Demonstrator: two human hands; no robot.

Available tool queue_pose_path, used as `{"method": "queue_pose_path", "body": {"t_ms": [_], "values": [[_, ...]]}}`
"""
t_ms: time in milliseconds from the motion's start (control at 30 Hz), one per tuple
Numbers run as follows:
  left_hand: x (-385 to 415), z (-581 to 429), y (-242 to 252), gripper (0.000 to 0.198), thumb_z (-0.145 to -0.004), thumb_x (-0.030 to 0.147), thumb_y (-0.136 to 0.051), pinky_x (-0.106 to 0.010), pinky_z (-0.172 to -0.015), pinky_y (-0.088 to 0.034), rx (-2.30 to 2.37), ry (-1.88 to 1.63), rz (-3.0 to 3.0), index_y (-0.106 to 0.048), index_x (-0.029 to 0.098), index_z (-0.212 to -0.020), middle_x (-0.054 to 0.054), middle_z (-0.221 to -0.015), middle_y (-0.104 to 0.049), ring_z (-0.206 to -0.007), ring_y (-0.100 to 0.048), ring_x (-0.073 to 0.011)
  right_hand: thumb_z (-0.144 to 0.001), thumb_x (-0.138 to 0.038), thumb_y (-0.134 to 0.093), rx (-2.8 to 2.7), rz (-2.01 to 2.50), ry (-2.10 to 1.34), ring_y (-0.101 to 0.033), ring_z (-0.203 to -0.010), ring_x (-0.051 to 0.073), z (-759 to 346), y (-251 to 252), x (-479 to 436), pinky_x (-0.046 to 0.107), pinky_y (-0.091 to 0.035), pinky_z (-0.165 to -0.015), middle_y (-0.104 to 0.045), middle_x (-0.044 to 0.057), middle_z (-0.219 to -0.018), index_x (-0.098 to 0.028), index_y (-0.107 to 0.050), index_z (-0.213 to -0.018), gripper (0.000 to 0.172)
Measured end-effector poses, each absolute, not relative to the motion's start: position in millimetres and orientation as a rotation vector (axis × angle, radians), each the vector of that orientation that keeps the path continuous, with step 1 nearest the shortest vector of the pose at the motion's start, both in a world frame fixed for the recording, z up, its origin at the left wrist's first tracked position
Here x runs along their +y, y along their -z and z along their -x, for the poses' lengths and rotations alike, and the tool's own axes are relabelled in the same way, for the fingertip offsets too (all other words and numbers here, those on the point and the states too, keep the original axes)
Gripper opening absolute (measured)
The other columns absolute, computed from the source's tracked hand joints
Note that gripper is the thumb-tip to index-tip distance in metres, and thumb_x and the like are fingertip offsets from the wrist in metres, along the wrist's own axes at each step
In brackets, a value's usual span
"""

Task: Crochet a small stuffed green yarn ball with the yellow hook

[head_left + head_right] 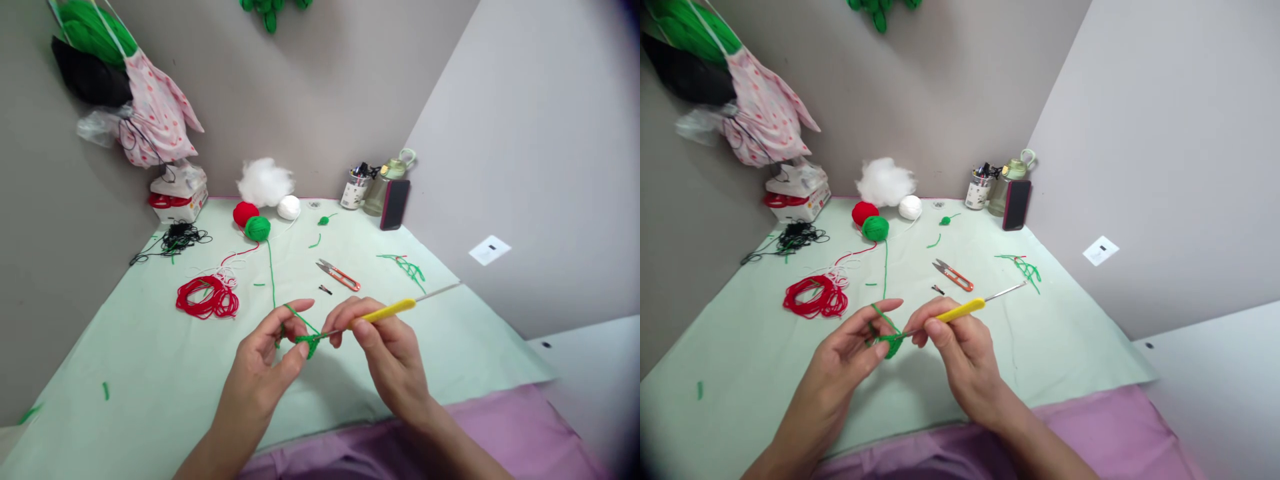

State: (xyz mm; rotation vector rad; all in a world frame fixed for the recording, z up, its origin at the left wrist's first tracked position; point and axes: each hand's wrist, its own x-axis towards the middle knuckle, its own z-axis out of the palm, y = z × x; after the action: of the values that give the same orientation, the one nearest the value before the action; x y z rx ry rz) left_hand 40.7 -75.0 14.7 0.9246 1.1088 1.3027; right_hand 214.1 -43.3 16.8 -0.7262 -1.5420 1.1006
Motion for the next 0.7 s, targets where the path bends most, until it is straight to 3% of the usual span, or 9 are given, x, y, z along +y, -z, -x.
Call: {"method": "queue_pose_path", "body": {"t_ms": [367, 700], "values": [[-71.3, -31.3, -5.6, 0.035, -0.09, 0.03, -0.071, -0.03, -0.088, -0.046, 1.142, -1.158, -1.106, -0.072, 0.028, -0.125, -0.001, -0.094, -0.061, -0.088, -0.056, -0.0185, -0.108, -0.03, -0.051, -1.556, 0.699, -1.073, -0.065, -0.077, 0.014, -212.6, -12.9, -42.3, 0.029, -0.054, -0.073, -0.069, 0.002, -0.088, -0.024, -0.072, -0.098, 0.024], [-74.1, -30.8, 0.5, 0.036, -0.09, 0.032, -0.073, -0.029, -0.092, -0.046, 1.163, -1.174, -1.105, -0.073, 0.032, -0.127, -0.001, -0.097, -0.063, -0.1, -0.061, -0.02, -0.108, -0.019, -0.047, -1.785, 0.623, -0.798, -0.066, -0.089, 0.016, -213.0, -15.0, -44.1, 0.03, -0.052, -0.08, -0.07, 0.004, -0.091, -0.021, -0.068, -0.102, 0.022]]}}
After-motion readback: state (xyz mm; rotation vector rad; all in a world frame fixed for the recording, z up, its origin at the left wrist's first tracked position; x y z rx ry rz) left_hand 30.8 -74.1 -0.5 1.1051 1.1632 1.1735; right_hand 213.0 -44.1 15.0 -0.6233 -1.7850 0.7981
